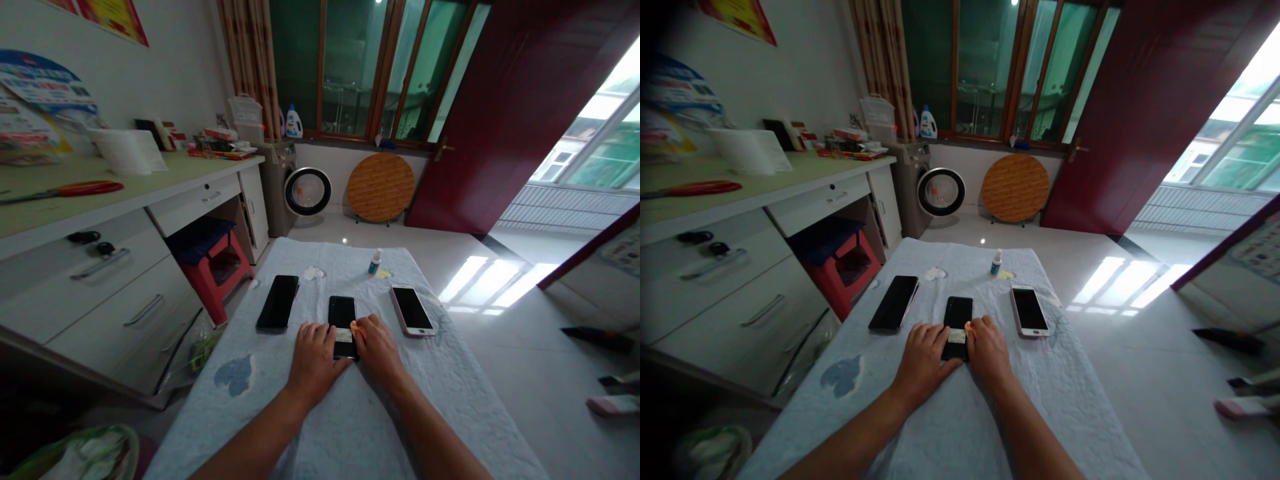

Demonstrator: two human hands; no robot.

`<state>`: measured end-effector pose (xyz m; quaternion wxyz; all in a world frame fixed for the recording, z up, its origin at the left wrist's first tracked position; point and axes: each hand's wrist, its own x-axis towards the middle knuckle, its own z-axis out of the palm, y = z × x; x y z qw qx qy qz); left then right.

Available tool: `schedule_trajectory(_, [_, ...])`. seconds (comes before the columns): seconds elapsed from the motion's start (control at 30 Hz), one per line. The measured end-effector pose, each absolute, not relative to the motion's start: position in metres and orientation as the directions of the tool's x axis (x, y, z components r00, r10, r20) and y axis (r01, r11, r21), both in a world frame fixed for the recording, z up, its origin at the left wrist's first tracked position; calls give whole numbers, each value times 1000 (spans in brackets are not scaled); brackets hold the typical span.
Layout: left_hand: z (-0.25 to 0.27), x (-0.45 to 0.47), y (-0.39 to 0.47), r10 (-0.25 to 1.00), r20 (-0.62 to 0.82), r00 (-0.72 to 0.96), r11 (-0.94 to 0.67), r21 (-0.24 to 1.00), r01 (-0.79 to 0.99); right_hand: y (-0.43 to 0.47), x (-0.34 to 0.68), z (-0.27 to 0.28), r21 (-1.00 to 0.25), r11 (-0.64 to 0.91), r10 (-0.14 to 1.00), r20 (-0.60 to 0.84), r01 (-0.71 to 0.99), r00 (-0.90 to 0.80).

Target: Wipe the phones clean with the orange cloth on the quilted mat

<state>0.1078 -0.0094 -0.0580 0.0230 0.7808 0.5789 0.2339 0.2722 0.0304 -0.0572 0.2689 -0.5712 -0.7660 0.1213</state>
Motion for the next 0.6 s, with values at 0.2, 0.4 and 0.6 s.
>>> schedule_trajectory(0.2, [-42,111,-5,943,237,234,-291,247,924,28,283,-54,-432,251,961,220,866,-169])
schedule_trajectory(0.4, [-46,104,12,961,199,192,-248,314,917,31,283,-51,-411,209,974,166,887,-153])
schedule_trajectory(0.6, [-61,103,11,941,283,186,-276,320,906,32,285,-45,-448,218,975,54,867,-217])
